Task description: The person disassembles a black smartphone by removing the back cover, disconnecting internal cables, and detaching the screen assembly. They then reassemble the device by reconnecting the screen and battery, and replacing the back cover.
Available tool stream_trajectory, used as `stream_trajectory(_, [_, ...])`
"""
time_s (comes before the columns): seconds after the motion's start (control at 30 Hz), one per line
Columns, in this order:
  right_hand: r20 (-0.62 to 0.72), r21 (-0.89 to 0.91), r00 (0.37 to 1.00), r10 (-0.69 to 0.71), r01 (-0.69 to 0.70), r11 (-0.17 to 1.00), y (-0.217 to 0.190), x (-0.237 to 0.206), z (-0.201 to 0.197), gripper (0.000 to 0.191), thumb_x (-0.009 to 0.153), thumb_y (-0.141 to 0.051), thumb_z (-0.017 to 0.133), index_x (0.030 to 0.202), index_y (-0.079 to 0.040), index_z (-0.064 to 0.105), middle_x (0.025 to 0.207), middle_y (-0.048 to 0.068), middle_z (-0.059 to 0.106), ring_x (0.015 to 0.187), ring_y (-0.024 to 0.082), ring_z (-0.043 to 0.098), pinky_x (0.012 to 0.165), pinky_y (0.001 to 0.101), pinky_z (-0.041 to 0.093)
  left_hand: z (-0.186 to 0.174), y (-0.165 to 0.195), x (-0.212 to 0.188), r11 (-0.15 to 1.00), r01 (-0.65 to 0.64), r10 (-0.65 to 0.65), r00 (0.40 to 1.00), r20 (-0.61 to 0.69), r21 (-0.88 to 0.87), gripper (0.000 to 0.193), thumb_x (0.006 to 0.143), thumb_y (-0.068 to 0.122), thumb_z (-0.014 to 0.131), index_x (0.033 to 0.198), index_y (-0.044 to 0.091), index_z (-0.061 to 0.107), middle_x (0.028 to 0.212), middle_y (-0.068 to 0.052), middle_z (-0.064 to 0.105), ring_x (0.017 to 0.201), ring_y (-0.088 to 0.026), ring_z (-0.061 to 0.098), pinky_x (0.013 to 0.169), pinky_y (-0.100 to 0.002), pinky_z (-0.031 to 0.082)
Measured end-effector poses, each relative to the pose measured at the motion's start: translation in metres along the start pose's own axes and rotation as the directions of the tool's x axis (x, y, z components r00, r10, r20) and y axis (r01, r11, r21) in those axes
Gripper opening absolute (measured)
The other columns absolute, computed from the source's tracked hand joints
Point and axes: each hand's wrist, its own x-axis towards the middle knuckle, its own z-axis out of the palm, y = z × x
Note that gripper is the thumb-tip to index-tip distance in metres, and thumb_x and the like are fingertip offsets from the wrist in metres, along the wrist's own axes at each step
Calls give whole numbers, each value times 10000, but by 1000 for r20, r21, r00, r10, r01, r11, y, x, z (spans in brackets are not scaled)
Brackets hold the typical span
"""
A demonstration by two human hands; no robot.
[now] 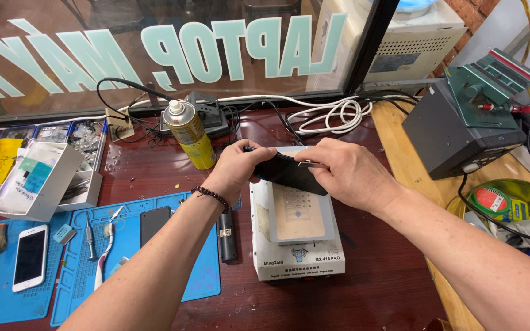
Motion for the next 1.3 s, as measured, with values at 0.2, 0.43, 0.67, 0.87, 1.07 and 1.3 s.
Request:
stream_trajectory(0.2, [54,-76,998,12,-8,997,1,5,-1,284,840,-92,672,1112,-129,741,970,84,727,870,305,713,754,433,576,1,1,-3,999,25,-24,1000,-17,39,268,809,315,787,868,110,626,816,-18,674,721,-110,626,602,-266,523])
stream_trajectory(0.43, [-390,305,791,471,-372,877,6,-2,-18,257,1034,-251,652,1211,-70,696,916,45,752,823,123,710,758,293,552,-10,2,-19,922,202,-189,979,73,-331,343,945,450,662,1070,132,631,968,-19,675,841,-145,628,667,-307,523])
stream_trajectory(0.67, [-282,437,813,509,-364,823,-41,-7,11,295,866,-241,770,1050,-30,676,762,32,732,623,102,613,590,291,520,43,7,-40,372,464,-190,886,423,-804,410,1013,506,544,1168,136,633,1143,-35,693,970,-201,627,774,-338,558])
stream_trajectory(0.87, [-271,373,844,463,-352,859,-52,1,-15,138,852,-140,712,955,-57,748,635,41,684,552,102,607,547,300,527,54,32,-49,762,361,-317,932,176,-538,597,1005,648,435,1173,100,604,1097,-106,612,966,-246,602,864,-442,508])
stream_trajectory(1.07, [-283,248,909,305,-238,939,-67,-6,-26,250,818,-124,723,1058,-55,719,719,99,729,637,206,740,596,349,579,65,46,-55,572,341,-71,926,370,-746,555,991,602,457,1192,101,589,1191,-160,658,1108,-297,637,1031,-540,468])
stream_trajectory(1.3, [-163,227,939,302,-262,938,-72,-7,-37,388,831,-109,693,1217,-89,648,667,100,723,621,238,750,601,372,587,68,47,-64,560,340,-92,932,351,-755,556,979,582,478,1211,89,590,1172,-174,675,1115,-306,646,1064,-539,468])
